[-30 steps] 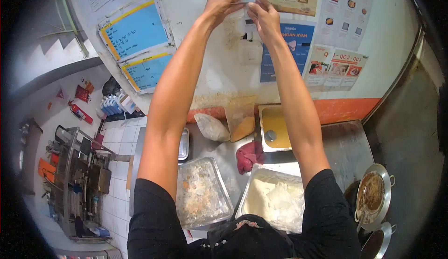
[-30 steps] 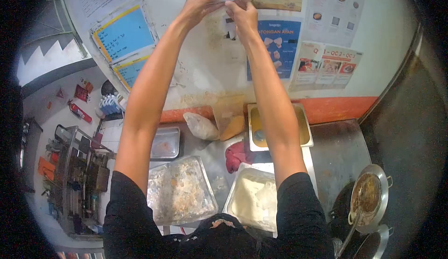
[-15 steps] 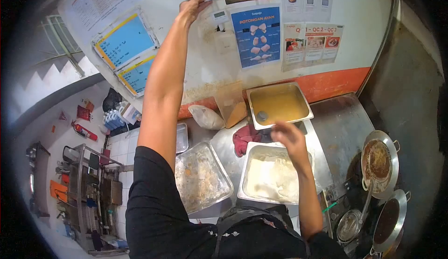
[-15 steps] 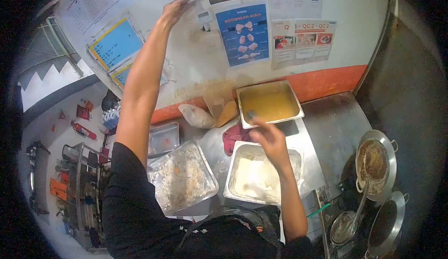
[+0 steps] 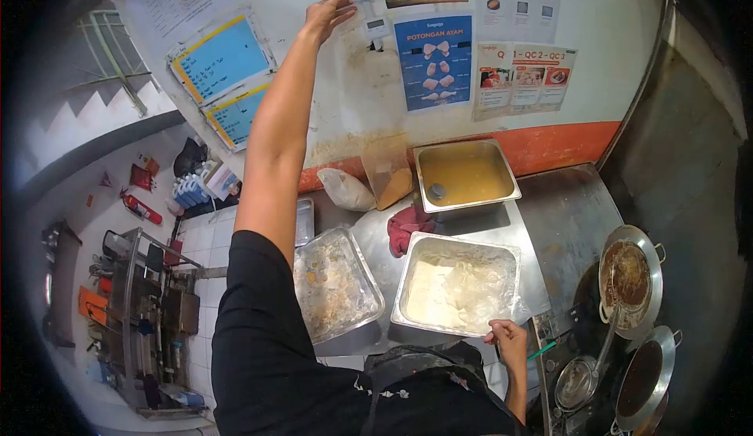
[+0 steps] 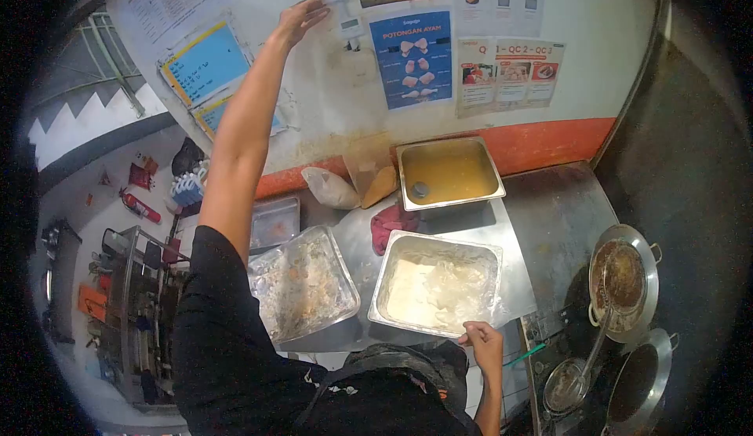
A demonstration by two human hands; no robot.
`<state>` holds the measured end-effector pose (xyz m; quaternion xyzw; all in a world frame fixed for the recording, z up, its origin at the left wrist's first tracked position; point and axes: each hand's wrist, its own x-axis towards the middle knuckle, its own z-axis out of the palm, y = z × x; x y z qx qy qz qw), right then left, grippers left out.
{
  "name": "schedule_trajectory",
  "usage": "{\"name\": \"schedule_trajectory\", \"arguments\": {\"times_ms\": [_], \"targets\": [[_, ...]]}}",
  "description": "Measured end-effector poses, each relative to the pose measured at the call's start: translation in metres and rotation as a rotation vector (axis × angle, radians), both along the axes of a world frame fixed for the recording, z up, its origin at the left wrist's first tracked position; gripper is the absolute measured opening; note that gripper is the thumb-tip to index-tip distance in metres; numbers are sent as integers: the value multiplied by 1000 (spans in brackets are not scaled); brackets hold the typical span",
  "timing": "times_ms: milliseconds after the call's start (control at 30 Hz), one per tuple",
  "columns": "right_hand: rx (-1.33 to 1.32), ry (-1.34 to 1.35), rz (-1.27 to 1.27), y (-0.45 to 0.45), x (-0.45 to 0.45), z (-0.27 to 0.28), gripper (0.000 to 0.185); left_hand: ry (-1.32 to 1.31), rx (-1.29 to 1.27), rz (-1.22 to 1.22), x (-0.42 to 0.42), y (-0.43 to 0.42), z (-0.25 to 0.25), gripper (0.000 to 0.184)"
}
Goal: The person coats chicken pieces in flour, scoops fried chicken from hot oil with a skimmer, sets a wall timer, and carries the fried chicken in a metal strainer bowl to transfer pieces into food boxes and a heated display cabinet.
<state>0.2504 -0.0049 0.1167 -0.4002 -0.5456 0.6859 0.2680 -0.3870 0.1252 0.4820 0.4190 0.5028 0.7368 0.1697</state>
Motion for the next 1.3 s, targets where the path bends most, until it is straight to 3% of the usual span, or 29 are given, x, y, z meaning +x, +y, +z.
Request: {"name": "schedule_trajectory", "arguments": {"times_ms": [267, 600, 700, 767, 800, 867, 900, 967, 1000, 1033, 1067, 1100, 1200, 1267, 1300], "targets": [[34, -67, -150, -11, 15, -20, 19, -48, 81, 173, 3, 23, 7, 26], [18, -30, -190, -20, 2, -18, 22, -86, 82, 75, 1, 27, -2, 29], [-23, -108, -66, -24, 9, -27, 25, -107, 114, 58, 3, 9, -1, 31], [-287, -404, 147, -33, 12, -30, 30, 95, -54, 217, 6, -16, -7, 38], [-156, -486, 217, -36, 16, -50, 39, 293, -80, 291, 9, -33, -15, 39], [-207, -319, 45, -47, 6, -99, 41, 628, -71, 322, 28, -80, -51, 39], [-359, -162, 69, -46, 3, -120, 42, 643, -113, 303, 50, -112, -74, 36], [-604, -49, 24, -46, -18, -116, 52, 852, -328, 368, 104, -190, -123, 27], [-627, -4, -116, -50, -34, -105, 54, 839, -432, 346, 116, -230, -153, 24], [-623, 52, -246, -50, -49, -96, 58, 938, -591, 473, 126, -273, -183, 23], [-631, 33, -234, -46, -51, -92, 58, 946, -709, 488, 134, -315, -204, 23], [-627, 47, -289, -45, -56, -87, 57, 744, -818, 543, 138, -358, -232, 23], [-641, 65, -298, -48, -63, -86, 49, 601, -1251, 761, 163, -487, -290, 37], [-649, 74, -295, -46, -61, -95, 41, 305, -1258, 838, 190, -536, -315, 41], [-623, 70, -415, -45, -57, -100, 33, 284, -1273, 850, 203, -550, -331, 41]]}}
